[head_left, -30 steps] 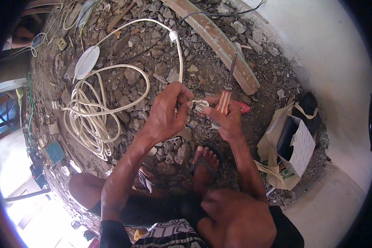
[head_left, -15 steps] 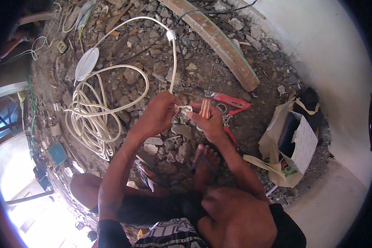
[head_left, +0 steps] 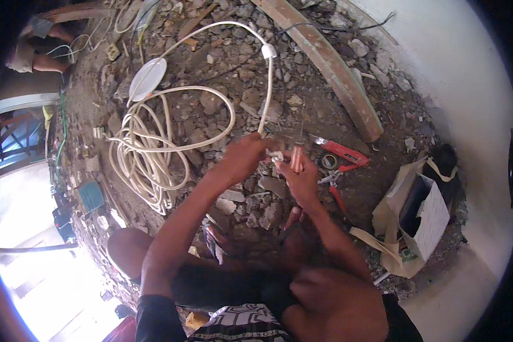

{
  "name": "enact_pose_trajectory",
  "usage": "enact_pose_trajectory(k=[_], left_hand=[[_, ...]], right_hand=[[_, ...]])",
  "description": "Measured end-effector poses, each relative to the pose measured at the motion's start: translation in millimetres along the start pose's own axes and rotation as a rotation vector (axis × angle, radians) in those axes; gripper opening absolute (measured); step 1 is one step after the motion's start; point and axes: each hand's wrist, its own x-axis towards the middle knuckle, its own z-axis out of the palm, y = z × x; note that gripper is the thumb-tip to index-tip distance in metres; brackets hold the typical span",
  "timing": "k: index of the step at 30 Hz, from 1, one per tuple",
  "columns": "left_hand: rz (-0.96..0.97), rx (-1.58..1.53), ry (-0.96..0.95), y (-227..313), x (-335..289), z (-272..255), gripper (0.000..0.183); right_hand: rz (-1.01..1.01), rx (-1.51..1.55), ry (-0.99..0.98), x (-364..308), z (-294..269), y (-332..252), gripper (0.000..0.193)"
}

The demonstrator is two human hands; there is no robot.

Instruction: The person sits on the floor and uses a screwdriver to tighten screws on a small white electrical fixture. They repeatedly adjust the fixture and wires, then use pliers to strip or cut a wire segment.

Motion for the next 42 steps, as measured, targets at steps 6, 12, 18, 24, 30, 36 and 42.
enact_pose_trajectory(k=[6, 12, 18, 24, 30, 36, 42], left_hand=[[0.016, -0.070, -0.081, 3.1, 12.6, 1.5, 0.036], [0.059, -0.040, -0.080, -7.2, 14.1, 10.1, 0.036], [0.038, -0.008, -0.081, -14.5, 16.5, 18.7, 0.036], [-0.065, 0.157, -0.251, 5.6, 23.1, 13.0, 0.035], [-0.194, 0.208, -0.284, 18.1, 24.3, 11.0, 0.029], [-0.161, 0.190, -0.229, 24.0, 27.9, 22.0, 0.028], [-0.171, 0.191, -0.140, 35.0, 24.9, 33.6, 0.027]], right_hand=[[0.109, 0.078, -0.030, -3.3, -2.5, -7.4, 0.039], [0.105, 0.018, -0.053, -4.0, -2.9, -16.8, 0.040], [-0.062, -0.096, -0.039, -0.9, 1.2, -2.7, 0.036], [-0.087, -0.270, 0.007, -2.7, -2.5, 6.3, 0.035], [-0.021, -0.377, 0.010, -16.6, -37.2, -13.3, 0.038], [0.037, -0.479, -0.068, -54.0, -85.9, -53.4, 0.039], [0.007, -0.624, -0.095, -76.6, -102.1, -44.4, 0.043]])
